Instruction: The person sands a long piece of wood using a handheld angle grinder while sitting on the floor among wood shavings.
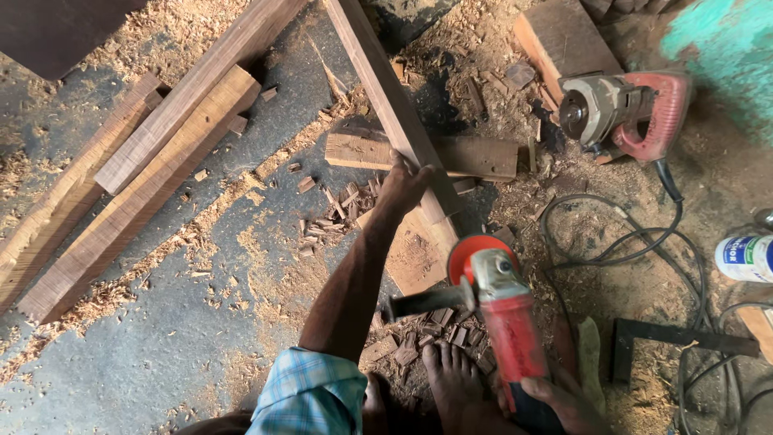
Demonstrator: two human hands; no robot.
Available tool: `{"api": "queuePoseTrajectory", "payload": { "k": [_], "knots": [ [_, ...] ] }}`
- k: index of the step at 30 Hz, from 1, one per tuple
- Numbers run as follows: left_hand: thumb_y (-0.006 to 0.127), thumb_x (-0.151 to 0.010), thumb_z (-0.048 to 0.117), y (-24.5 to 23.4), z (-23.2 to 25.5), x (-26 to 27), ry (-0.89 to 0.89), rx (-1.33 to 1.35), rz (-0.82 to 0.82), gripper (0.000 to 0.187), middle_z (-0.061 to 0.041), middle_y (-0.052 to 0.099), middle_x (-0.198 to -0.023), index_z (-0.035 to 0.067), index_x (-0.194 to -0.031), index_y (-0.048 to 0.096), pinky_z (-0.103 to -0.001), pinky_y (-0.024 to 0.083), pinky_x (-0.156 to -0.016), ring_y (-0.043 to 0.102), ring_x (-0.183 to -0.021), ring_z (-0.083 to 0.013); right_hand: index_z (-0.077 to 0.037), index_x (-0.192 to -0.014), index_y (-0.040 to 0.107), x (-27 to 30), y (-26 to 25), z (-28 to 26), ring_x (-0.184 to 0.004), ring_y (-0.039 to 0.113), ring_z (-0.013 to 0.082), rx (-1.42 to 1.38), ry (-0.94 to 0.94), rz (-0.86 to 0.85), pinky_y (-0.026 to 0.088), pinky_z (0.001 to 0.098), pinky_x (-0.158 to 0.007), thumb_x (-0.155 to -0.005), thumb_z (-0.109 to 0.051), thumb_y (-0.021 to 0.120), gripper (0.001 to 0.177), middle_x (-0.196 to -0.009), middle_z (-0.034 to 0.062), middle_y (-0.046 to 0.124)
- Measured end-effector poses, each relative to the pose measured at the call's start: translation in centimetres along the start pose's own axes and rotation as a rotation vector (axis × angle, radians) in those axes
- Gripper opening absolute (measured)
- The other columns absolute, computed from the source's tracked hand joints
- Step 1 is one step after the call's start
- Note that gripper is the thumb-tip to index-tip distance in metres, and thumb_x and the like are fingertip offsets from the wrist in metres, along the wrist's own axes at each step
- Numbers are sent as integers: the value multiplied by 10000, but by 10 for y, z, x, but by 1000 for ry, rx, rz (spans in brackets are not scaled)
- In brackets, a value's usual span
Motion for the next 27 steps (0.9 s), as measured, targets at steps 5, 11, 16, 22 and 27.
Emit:
{"api": "queuePoseTrajectory", "payload": {
  "k": [5,11,16,22,27],
  "knots": [
    [626,-941,362,-1,0,2,-35,-26,2,1075,-345,621,-1292,-84,-1556,-135,-364,690,-714,760,-998,-387,-35,-1384,552,-1,1,-7,-885,697,258,40,-4,-12,559,432,-802,-771,-333,732,705,-1001,139,707],
    [645,-953,366,-1,4,1,-19,-38,15,1056,-366,621,-1276,-106,-1555,-84,-386,694,-729,741,-1016,-392,8,-1384,533,-16,18,-16,-870,681,254,114,-183,-146,543,405,-806,-849,-320,713,652,-969,149,693],
    [654,-929,332,0,-4,-10,51,20,19,989,-351,652,-1257,-110,-1545,18,-373,694,-702,769,-968,-381,-26,-1303,586,1,7,-9,-866,696,262,80,-75,-21,552,421,-815,-789,-280,724,590,-951,154,721],
    [646,-910,355,2,-7,-8,-3,-6,9,1009,-307,682,-1183,-117,-1521,-4,-380,674,-641,766,-866,-368,-3,-1275,608,-11,17,-30,-1049,647,328,548,-528,-72,514,431,-932,-936,-309,703,466,-1146,247,644],
    [666,-926,437,0,-4,-6,36,-143,76,1043,-309,758,-1081,-154,-1544,69,-375,641,-742,782,-850,-342,-84,-1306,664,2,17,-21,-1315,650,208,1000,-1024,-9,516,368,-1113,-1024,-332,694,377,-1489,152,594]
  ]
}}
Point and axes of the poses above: each hand's wrist, its own x-axis away from the middle knuckle, its own y-axis out of the palm, z = x × y, the point moved 8 cm from there along -x, towards the middle knuckle
